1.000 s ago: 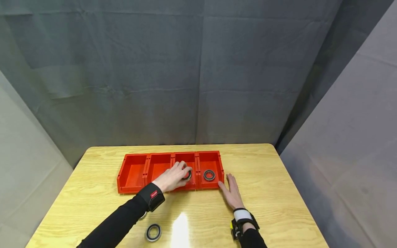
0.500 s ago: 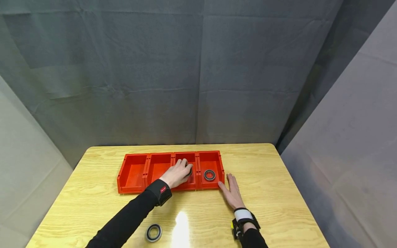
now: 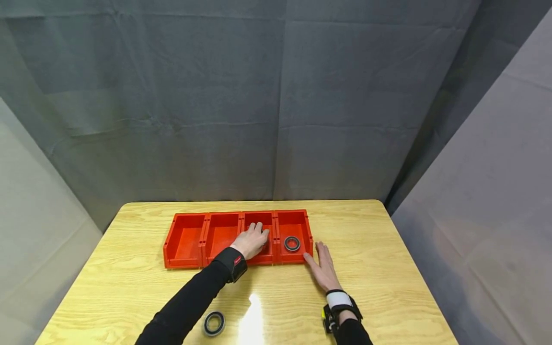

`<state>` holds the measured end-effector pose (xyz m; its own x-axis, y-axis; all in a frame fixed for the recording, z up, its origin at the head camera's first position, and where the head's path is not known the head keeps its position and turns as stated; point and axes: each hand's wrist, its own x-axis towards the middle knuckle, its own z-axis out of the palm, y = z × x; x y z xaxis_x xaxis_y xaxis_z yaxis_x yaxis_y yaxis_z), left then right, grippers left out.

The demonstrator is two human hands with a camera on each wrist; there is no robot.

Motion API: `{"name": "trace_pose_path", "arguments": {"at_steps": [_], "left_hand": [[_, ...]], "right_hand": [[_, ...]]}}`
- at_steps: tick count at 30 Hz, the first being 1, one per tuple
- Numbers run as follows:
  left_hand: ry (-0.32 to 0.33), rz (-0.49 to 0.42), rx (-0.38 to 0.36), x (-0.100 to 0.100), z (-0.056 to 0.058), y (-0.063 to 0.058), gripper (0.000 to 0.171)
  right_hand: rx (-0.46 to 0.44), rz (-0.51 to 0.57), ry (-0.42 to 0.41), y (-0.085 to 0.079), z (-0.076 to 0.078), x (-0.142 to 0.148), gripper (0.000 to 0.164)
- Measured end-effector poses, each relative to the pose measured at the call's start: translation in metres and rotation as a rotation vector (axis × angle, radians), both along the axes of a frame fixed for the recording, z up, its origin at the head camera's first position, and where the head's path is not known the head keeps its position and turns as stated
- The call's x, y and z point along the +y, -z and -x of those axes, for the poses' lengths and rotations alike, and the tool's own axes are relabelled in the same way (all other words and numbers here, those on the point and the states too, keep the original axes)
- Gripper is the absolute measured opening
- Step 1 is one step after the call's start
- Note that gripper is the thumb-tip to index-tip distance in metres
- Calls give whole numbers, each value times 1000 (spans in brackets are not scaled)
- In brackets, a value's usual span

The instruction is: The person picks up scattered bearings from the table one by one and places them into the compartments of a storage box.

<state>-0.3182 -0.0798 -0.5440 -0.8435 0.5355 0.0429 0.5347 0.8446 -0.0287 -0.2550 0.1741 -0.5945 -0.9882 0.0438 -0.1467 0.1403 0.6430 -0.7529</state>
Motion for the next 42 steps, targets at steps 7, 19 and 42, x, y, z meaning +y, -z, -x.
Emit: {"name": "trace_pose_path", "arguments": {"at_steps": [7, 19, 42], "left_hand": [[-42, 16, -60, 5, 0, 0, 21], [-90, 44, -145, 14, 2, 6, 25], [-107, 1, -116, 24, 1, 10, 13]], "right_hand": [[6, 5, 12, 2, -1, -2, 82], [7, 20, 7, 2, -2, -4, 82], [11, 5, 12, 0, -1, 0, 81]]}}
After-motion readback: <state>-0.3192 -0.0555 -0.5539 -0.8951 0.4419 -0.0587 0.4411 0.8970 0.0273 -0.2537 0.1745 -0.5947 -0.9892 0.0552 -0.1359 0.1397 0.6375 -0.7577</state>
